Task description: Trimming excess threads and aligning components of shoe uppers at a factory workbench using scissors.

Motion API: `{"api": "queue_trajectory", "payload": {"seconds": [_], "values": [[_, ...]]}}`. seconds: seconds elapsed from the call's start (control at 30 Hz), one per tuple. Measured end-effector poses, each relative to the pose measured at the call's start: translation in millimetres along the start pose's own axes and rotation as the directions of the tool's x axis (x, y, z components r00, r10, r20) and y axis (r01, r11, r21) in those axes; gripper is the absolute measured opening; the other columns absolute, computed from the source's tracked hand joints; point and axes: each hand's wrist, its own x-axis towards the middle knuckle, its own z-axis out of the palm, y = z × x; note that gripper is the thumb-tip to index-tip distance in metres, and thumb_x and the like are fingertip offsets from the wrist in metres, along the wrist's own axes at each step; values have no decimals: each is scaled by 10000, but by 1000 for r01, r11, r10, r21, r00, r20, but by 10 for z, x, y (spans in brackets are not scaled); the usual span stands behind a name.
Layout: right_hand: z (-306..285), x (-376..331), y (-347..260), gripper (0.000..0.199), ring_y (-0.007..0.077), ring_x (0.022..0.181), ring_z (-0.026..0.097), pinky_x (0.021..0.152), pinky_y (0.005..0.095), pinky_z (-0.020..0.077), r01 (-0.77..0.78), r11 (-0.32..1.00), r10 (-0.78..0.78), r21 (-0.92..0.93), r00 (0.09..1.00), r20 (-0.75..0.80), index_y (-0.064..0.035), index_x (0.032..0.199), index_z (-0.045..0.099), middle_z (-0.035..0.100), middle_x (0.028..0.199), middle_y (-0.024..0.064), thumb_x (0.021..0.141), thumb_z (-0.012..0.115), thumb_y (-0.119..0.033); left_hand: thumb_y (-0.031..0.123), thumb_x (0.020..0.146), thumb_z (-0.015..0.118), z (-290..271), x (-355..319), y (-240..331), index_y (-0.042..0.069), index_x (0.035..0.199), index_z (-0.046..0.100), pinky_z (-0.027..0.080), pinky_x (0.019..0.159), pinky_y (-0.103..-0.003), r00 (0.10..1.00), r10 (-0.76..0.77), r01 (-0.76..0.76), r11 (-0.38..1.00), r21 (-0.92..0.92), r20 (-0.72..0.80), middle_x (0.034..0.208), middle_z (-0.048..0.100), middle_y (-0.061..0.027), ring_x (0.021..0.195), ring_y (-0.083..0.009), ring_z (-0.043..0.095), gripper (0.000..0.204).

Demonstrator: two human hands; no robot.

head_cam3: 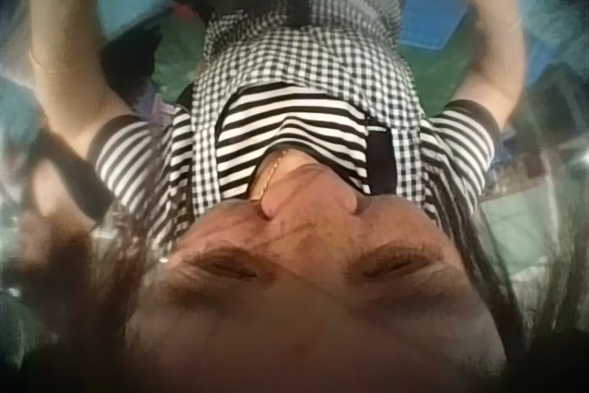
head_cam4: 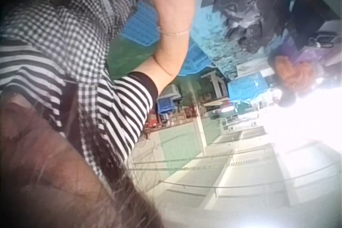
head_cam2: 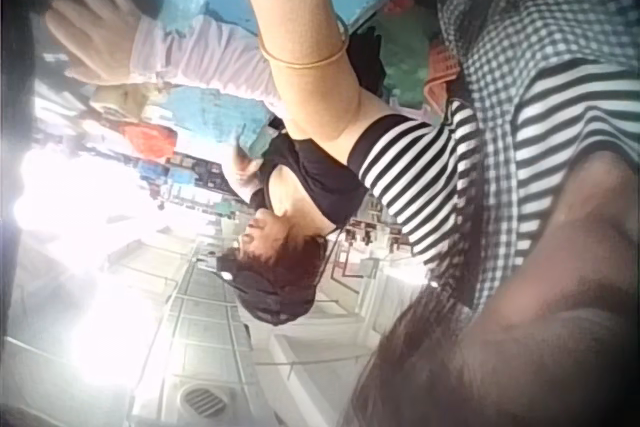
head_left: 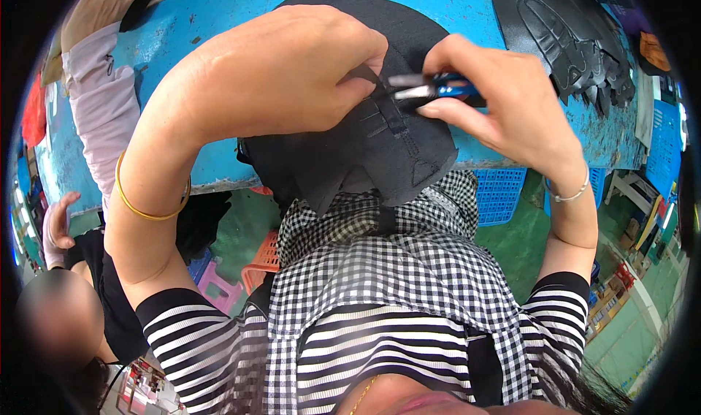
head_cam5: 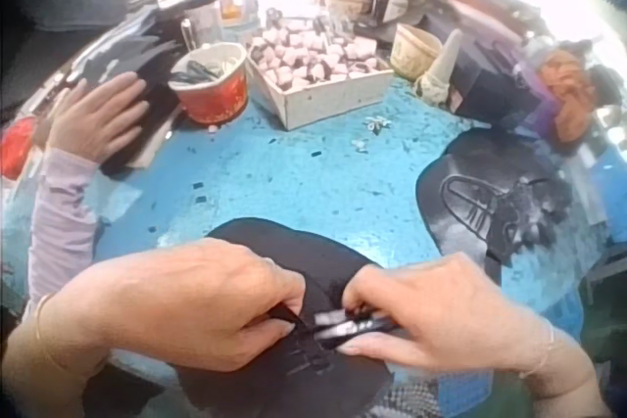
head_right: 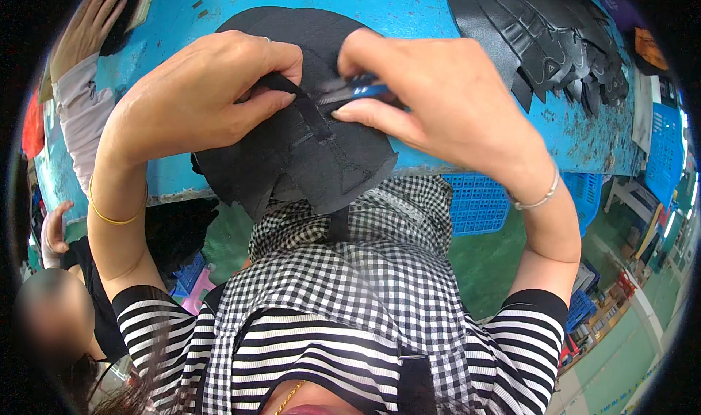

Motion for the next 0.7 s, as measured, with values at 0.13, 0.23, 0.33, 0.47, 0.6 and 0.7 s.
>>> {"api": "queue_trajectory", "payload": {"seconds": [0.13,0.23,0.33,0.47,0.6,0.7], "values": [[17,53,28,313,291,690,647,580,385,474,-10,998,10,-54,1000,14,-97,974,580,661,773,91,894,648,-392,109,834,662,-2,11,9,27,895,569,440,673,-439,1000,-7,7,1000,2,6,733,570,-162,751,-364,573,138],[77,147,77,297,299,660,636,561,391,459,9,999,-8,-40,1000,18,-100,915,597,657,743,95,898,644,-392,111,841,658,51,2,-55,32,908,570,438,668,-433,998,42,-43,999,-5,-47,732,570,-167,743,-363,570,136],[61,168,71,278,294,649,635,552,390,453,-10,999,12,-45,999,51,-105,891,601,653,728,88,898,649,-379,113,849,649,51,-4,-88,30,902,569,431,661,-420,995,56,-60,998,-36,-85,716,555,-164,719,-356,548,127],[-26,99,56,263,285,640,633,542,387,443,-73,995,79,63,993,-88,-100,883,593,647,714,73,891,663,-353,110,858,636,-30,-23,-53,20,891,565,419,630,-392,996,-85,84,977,-197,6,709,544,-155,678,-342,512,119],[-70,117,-52,275,271,656,645,552,378,461,-23,992,23,-127,1000,-4,-105,926,590,658,732,67,886,666,-367,95,853,637,47,-61,-99,15,905,573,424,613,-385,996,-27,13,987,-159,-84,731,571,-157,672,-336,530,114],[-22,184,2,273,280,664,645,555,383,467,17,998,-14,-67,999,35,-109,928,589,665,744,65,884,666,-367,80,845,643,108,-23,-156,14,916,582,442,632,-394,994,16,-40,975,-217,-109,760,600,-158,697,-336,565,114]]}}
